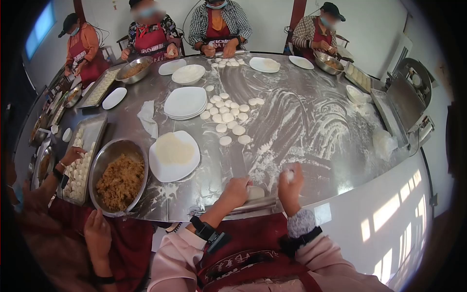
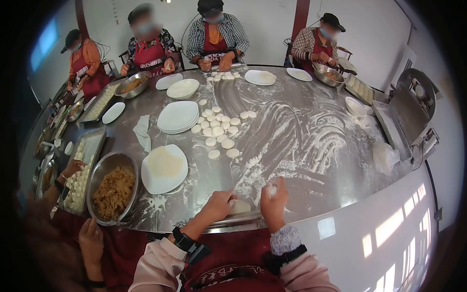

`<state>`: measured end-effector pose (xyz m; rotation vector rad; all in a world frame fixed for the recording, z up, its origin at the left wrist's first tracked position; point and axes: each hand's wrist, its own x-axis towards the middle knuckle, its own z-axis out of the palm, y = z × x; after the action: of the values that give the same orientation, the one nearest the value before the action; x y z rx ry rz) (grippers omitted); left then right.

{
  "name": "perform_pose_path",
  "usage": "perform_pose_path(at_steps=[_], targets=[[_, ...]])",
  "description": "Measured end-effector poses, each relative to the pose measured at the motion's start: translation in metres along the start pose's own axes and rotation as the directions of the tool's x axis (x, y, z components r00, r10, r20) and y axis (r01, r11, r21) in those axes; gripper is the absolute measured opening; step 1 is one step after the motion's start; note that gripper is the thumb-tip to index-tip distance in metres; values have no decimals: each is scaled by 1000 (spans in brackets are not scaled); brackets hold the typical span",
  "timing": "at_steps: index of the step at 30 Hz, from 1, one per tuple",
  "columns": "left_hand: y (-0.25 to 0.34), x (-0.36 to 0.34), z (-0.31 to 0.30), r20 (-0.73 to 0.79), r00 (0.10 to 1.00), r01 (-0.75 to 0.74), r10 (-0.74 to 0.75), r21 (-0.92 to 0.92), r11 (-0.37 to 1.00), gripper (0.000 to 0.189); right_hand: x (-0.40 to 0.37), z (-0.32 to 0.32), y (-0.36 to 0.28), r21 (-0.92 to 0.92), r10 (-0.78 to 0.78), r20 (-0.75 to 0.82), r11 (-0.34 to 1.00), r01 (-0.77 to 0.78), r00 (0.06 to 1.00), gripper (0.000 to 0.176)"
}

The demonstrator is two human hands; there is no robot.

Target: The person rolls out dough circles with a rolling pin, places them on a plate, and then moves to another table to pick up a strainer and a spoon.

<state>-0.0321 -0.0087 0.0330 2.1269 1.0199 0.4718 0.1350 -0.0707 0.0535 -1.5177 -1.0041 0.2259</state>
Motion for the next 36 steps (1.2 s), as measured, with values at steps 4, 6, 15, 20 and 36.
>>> perform_pose_path(at_steps=[4,6,15,20,36], targets=[[18,18,10,-117,992,52,-52,0,999,18,36,40,-5,-161,-199,-19,968,194,980,11],[17,17,5,-56,998,22,-18,78,997,18,38,44,0,-181,-187,-40,968,177,982,11],[16,5,-1,15,1000,-22,23,-53,998,18,17,14,-6,-85,-133,-11,988,131,991,14],[18,20,14,-130,991,-39,43,37,999,18,36,38,-12,-152,-191,-17,971,186,981,12],[9,16,6,16,999,-50,48,166,985,20,15,13,-1,-174,-171,-14,971,166,985,12]])
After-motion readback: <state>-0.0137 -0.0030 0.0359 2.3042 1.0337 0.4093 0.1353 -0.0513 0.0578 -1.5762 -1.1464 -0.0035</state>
